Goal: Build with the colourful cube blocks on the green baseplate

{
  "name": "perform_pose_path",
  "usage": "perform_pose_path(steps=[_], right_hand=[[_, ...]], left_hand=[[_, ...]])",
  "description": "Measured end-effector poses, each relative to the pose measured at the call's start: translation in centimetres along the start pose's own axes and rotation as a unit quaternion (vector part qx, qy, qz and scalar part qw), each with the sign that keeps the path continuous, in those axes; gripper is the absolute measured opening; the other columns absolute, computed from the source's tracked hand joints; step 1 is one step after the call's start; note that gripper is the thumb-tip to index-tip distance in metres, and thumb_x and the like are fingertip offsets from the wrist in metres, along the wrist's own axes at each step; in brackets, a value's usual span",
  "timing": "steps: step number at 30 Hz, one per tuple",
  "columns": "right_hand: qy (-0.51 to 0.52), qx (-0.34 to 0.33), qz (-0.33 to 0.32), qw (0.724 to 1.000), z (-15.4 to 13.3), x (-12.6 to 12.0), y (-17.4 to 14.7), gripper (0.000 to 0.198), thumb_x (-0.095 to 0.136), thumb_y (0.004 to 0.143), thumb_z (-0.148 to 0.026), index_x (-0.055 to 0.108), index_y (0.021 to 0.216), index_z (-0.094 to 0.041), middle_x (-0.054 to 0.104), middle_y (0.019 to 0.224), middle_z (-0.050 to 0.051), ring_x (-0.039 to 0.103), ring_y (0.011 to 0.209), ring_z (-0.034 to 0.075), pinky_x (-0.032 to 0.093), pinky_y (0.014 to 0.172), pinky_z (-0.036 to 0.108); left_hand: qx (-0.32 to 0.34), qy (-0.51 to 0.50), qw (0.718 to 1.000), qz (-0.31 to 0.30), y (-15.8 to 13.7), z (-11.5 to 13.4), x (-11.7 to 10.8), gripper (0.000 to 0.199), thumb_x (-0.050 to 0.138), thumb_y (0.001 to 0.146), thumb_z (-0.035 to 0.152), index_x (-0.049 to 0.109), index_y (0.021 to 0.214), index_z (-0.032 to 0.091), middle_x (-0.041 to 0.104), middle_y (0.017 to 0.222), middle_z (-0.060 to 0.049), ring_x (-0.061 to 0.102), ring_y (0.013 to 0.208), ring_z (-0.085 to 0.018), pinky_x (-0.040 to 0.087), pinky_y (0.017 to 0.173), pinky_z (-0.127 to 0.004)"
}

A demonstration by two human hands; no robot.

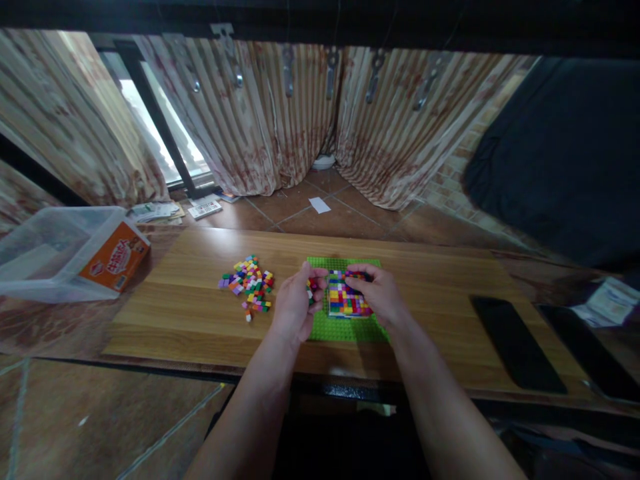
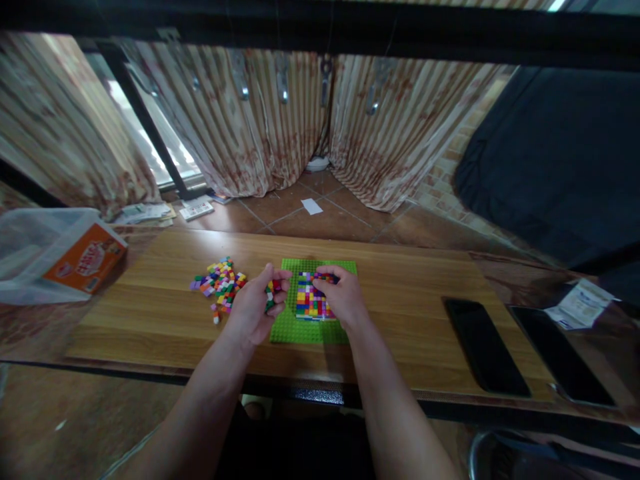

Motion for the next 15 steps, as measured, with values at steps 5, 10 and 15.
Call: perform_pose_path(steps=[5,10,15], right_hand=[[0.027,0.025,0.01,0.999,0.3,0.0,0.0,0.034,0.076,0.052,-0.032,0.071,0.084,-0.019,0.069,0.072,0.0,0.061,0.061,0.015,0.052,0.062,0.033],[0.013,0.006,0.019,1.0,-0.1,0.1,-0.1,0.03,0.074,0.054,-0.031,0.072,0.081,-0.019,0.069,0.069,-0.001,0.061,0.06,0.015,0.051,0.059,0.03],[0.029,-0.015,0.005,0.999,0.1,0.1,-0.4,0.038,0.077,0.058,-0.038,0.072,0.091,-0.02,0.072,0.078,0.001,0.063,0.065,0.015,0.053,0.064,0.031]], left_hand=[[-0.014,-0.005,1.0,0.009,0.0,-0.2,0.0,0.035,0.062,0.082,0.045,0.063,0.079,0.01,0.051,0.06,0.001,0.036,0.043,-0.003,0.016,0.036,-0.015],[-0.03,-0.027,0.999,0.005,-0.2,-0.5,0.2,0.036,0.056,0.087,0.043,0.064,0.078,0.009,0.051,0.061,0.0,0.038,0.043,-0.004,0.018,0.034,-0.014],[-0.103,-0.146,0.984,-0.025,-0.2,-1.2,0.7,0.039,0.044,0.095,0.036,0.064,0.079,0.007,0.053,0.063,-0.004,0.044,0.046,-0.004,0.027,0.034,-0.011]])
Point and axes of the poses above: each hand's wrist, its own y-axis towards the middle knuckle, its own x-axis out of the palm, z = x × y, the point moved 8 cm from there along y, towards the middle knuckle
